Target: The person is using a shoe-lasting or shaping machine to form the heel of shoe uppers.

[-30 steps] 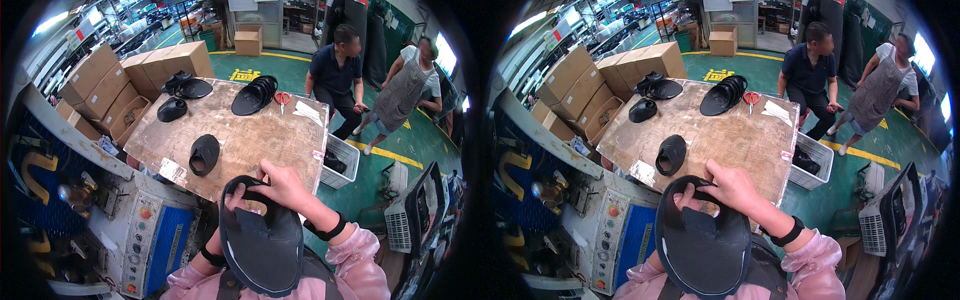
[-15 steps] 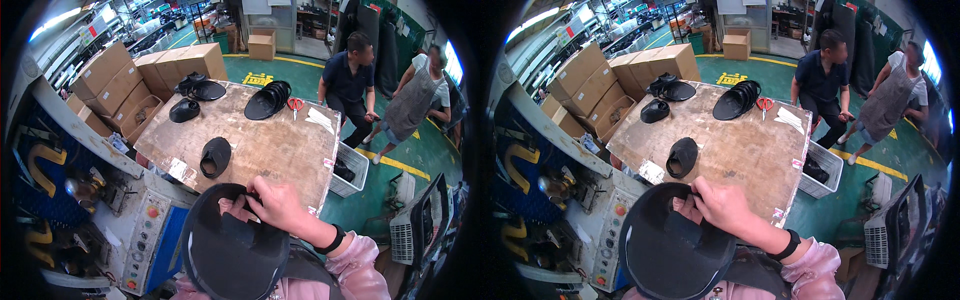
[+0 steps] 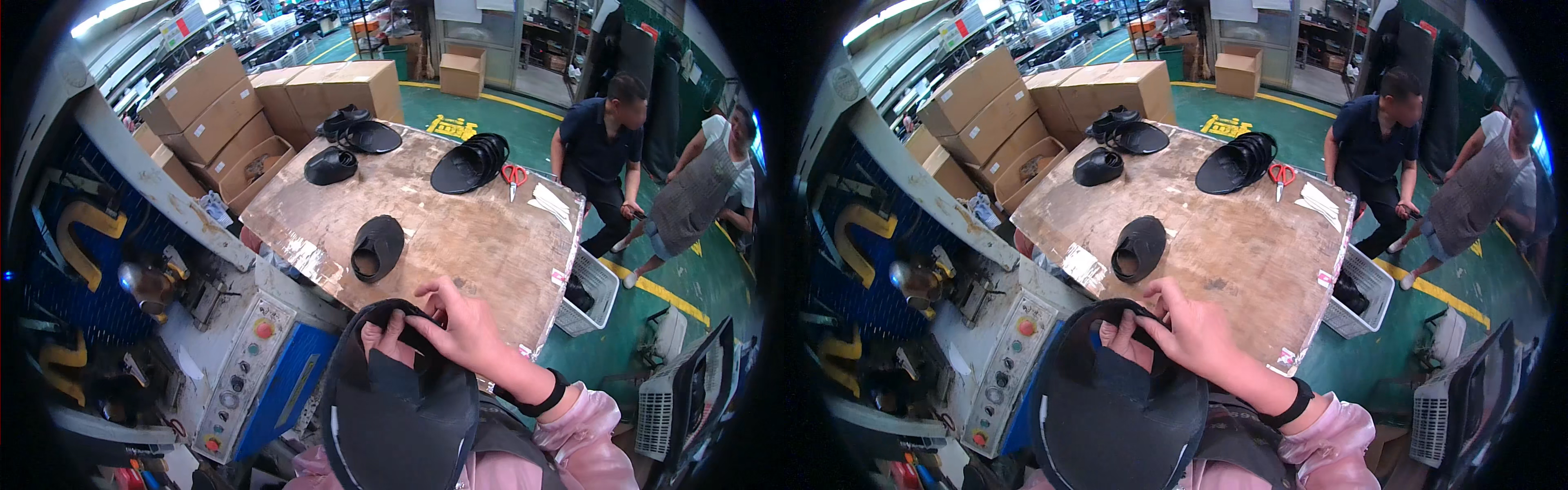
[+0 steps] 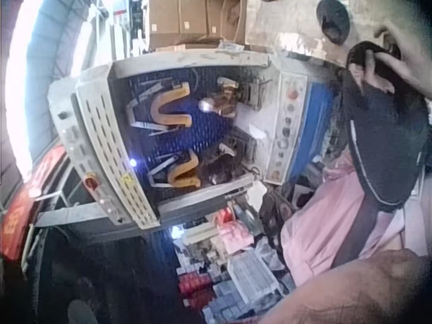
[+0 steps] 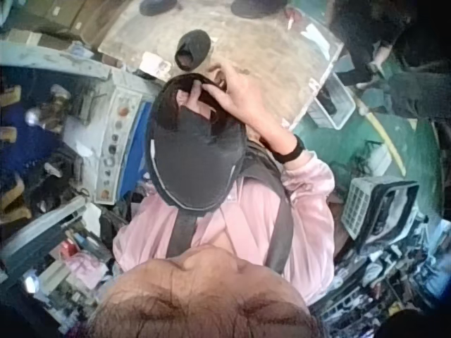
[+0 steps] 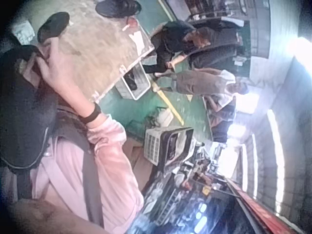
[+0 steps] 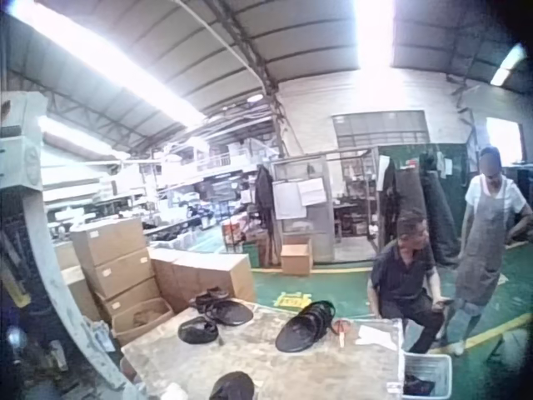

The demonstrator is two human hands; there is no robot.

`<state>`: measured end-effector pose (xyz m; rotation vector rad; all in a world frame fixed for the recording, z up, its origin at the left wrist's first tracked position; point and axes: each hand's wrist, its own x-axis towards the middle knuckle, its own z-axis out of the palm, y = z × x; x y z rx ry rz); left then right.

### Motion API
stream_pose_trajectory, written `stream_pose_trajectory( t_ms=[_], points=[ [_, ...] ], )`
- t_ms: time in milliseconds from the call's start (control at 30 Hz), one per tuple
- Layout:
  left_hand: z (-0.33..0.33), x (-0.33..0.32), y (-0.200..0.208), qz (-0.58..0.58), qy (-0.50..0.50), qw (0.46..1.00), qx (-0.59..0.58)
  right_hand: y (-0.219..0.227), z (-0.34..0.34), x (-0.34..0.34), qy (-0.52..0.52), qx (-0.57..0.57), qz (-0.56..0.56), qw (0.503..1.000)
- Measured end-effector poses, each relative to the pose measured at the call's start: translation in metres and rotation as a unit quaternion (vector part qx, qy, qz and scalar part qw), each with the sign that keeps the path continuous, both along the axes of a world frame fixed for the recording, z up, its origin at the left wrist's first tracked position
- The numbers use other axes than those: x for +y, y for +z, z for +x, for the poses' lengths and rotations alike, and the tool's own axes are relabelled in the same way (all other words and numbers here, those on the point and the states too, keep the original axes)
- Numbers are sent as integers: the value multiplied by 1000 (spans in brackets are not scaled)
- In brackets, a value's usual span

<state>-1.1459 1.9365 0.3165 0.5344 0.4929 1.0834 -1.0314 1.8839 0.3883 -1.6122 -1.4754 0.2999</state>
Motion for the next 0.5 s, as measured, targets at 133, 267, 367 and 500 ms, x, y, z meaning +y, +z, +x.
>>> stream_pose_trajectory(
  t_ms=[133,267,367,500],
  points=[
    [-24,9,5,37,28,998,31,-1,-11,20,48,-12,-10,999],
    [-54,16,25,44,75,994,68,8,-32,48,135,-13,-9,991],
    [-76,24,10,54,120,989,62,13,-45,66,193,20,-62,979],
    [-112,36,21,88,130,982,105,8,-76,86,220,63,-71,971]
  ],
)
